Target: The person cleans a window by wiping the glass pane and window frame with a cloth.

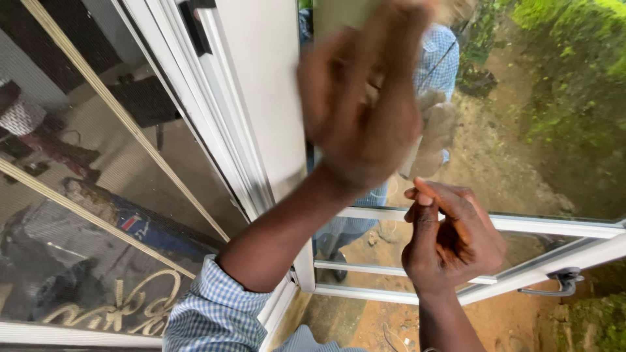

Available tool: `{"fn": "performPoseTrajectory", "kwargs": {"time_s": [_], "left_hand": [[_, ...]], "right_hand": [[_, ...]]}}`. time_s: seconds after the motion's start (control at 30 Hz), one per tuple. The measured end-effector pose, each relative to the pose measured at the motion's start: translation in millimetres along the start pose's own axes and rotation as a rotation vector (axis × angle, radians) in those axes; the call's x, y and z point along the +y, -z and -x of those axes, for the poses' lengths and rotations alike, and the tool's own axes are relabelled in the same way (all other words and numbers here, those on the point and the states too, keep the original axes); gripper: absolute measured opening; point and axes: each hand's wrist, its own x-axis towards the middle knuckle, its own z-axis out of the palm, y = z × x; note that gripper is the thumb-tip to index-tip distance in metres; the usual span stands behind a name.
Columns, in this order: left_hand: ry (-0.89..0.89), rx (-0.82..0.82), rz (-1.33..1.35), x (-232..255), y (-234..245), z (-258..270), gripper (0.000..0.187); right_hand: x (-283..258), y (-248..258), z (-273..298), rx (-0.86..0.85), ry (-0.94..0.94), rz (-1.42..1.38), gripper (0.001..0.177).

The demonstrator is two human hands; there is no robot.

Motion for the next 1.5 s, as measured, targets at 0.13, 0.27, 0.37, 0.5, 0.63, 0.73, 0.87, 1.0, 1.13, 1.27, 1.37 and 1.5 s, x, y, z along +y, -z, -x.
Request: {"fn": "performPoseTrajectory", "kwargs": {"time_s": [0.13, 0.27, 0.37, 0.5, 0.63, 0.73, 0.87, 1.0, 1.13, 1.27, 1.37, 1.5], "left_hand": [[-0.271, -0.234, 0.182, 14, -8, 22, 0.036], [-0.270, -0.196, -0.037, 9, 5, 23, 0.027], [-0.063, -0.036, -0.100, -1, 14, -6, 0.024], [0.155, 0.113, -0.162, 1, 14, -30, 0.021], [0.157, 0.094, 0.070, 19, -21, -14, 0.020], [0.012, 0.000, 0.180, 48, -50, 15, 0.023], [-0.359, -0.377, 0.203, 80, -43, 59, 0.025], [-0.404, -0.507, 0.302, 60, -16, 77, 0.028], [-0.191, -0.205, 0.010, 24, 1, 53, 0.024], [0.039, -0.025, -0.075, -8, 19, 10, 0.028], [0.105, 0.058, -0.009, 0, 2, 8, 0.031], [-0.057, -0.147, -0.047, 34, -10, 41, 0.026]], "right_hand": [[9, -1, -8, 0.130, 0.028, -0.031, 0.010], [19, 3, -6, 0.155, -0.038, -0.066, 0.012], [27, 10, -7, 0.162, -0.062, -0.087, 0.013], [31, 22, -2, 0.160, -0.089, -0.050, 0.013], [42, 31, -1, 0.195, -0.096, -0.086, 0.014], [54, 41, 0, 0.239, -0.096, -0.098, 0.012], [65, 57, 4, 0.270, -0.051, 0.088, 0.012], [67, 64, 11, 0.281, -0.095, 0.082, 0.013], [68, 65, 10, 0.268, -0.127, -0.036, 0.014], [69, 62, 10, 0.253, -0.121, -0.021, 0.016], [67, 55, 14, 0.255, -0.125, -0.032, 0.015], [63, 48, 18, 0.210, -0.118, 0.002, 0.014]]}}
